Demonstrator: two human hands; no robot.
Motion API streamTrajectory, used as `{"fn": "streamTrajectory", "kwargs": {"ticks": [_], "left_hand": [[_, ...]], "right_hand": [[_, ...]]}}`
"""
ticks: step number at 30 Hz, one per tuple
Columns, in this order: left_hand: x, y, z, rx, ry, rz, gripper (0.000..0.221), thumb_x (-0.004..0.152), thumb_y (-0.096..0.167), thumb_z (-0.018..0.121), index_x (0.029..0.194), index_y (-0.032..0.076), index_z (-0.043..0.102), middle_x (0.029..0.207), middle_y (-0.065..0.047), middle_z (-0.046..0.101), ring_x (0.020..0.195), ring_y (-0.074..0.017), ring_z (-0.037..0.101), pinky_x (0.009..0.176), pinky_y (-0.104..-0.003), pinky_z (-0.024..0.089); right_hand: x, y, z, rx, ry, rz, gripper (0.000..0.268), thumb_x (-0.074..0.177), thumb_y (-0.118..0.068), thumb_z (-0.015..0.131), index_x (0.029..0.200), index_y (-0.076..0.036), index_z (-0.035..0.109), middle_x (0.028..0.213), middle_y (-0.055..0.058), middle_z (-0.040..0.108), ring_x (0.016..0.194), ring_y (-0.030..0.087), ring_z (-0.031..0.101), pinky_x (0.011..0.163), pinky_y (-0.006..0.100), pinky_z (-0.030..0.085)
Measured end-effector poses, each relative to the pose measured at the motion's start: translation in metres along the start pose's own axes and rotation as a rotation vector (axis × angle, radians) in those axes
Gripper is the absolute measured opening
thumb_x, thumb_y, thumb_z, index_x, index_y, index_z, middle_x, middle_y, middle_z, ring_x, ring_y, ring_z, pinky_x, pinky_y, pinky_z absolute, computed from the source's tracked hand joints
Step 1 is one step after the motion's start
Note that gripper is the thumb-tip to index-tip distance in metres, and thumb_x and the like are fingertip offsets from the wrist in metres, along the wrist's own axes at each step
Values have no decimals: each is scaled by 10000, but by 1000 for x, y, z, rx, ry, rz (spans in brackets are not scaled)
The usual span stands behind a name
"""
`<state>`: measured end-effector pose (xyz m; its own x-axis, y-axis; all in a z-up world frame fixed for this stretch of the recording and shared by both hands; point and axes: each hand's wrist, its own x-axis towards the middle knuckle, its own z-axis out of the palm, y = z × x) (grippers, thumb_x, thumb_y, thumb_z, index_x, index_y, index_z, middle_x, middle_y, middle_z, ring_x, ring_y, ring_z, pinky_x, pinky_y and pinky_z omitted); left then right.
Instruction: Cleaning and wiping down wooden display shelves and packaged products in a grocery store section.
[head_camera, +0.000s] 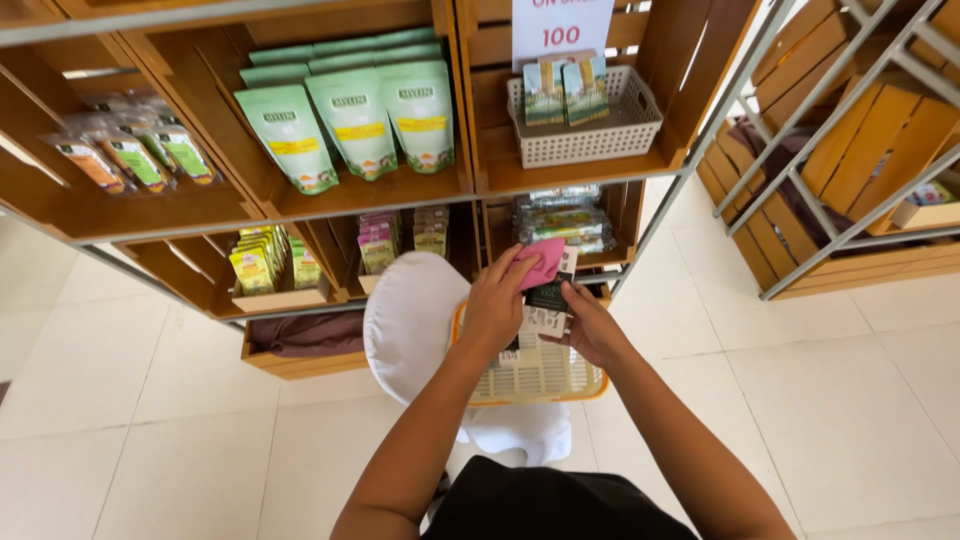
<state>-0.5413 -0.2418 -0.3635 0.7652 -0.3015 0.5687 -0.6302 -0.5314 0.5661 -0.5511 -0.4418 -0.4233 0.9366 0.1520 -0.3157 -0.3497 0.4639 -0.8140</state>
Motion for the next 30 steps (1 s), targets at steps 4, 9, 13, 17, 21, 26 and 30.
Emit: {"fn": "streamTrajectory", "kwargs": {"ticks": [4,9,13,17,21,26,30], "left_hand": [[0,7,-42,29,67,76,580,830,-71,575,1370,132,633,1504,-109,541,1274,-370,542,1097,-461,448],[-7,-10,-68,73,-25,126,518,809,-85,570,1238,165,715,1413,-41,615,1266,-353,534,1058,-466,412],[-11,-11,-97,-15,-6,126,543,781,-95,555,1228,162,723,1408,-45,612,1252,-331,541,1052,-448,419],[-20,-33,-107,-62,-114,187,487,766,-86,588,1145,172,752,1352,-32,652,1285,-307,547,1067,-439,426],[-16,-46,-123,-411,87,-46,546,849,-92,544,1312,161,682,1401,-93,605,1304,-284,572,1101,-397,480],[-17,-50,-133,-330,35,35,584,837,-73,576,1355,187,647,1454,-132,549,1255,-328,561,1081,-405,476],[-24,-65,-129,-251,-115,64,612,824,-68,567,1355,217,677,1469,-129,567,1203,-348,574,1076,-417,476]], "right_hand": [[13,7,27,93,-14,51,456,999,-441,517,1367,-173,494,1229,88,653,1072,252,682,877,515,591],[27,13,58,137,25,-9,420,1032,-459,470,1347,-185,514,1276,61,619,1116,271,667,925,508,585],[34,5,77,171,158,-14,425,1039,-471,488,1336,-168,516,1255,90,581,1140,287,635,943,534,568],[40,1,94,195,33,-34,541,1053,-509,410,1329,-63,545,1289,164,652,1174,298,656,980,516,547],[56,12,94,306,154,-66,514,1081,-485,331,1332,-80,524,1289,137,646,1174,290,637,1023,500,520],[77,31,108,372,156,-31,483,1075,-475,330,1349,-135,537,1275,87,655,1170,266,626,1029,484,502],[76,40,128,344,-10,-11,659,1027,-656,374,1251,-75,590,1205,123,675,1115,284,654,945,465,564]]}}
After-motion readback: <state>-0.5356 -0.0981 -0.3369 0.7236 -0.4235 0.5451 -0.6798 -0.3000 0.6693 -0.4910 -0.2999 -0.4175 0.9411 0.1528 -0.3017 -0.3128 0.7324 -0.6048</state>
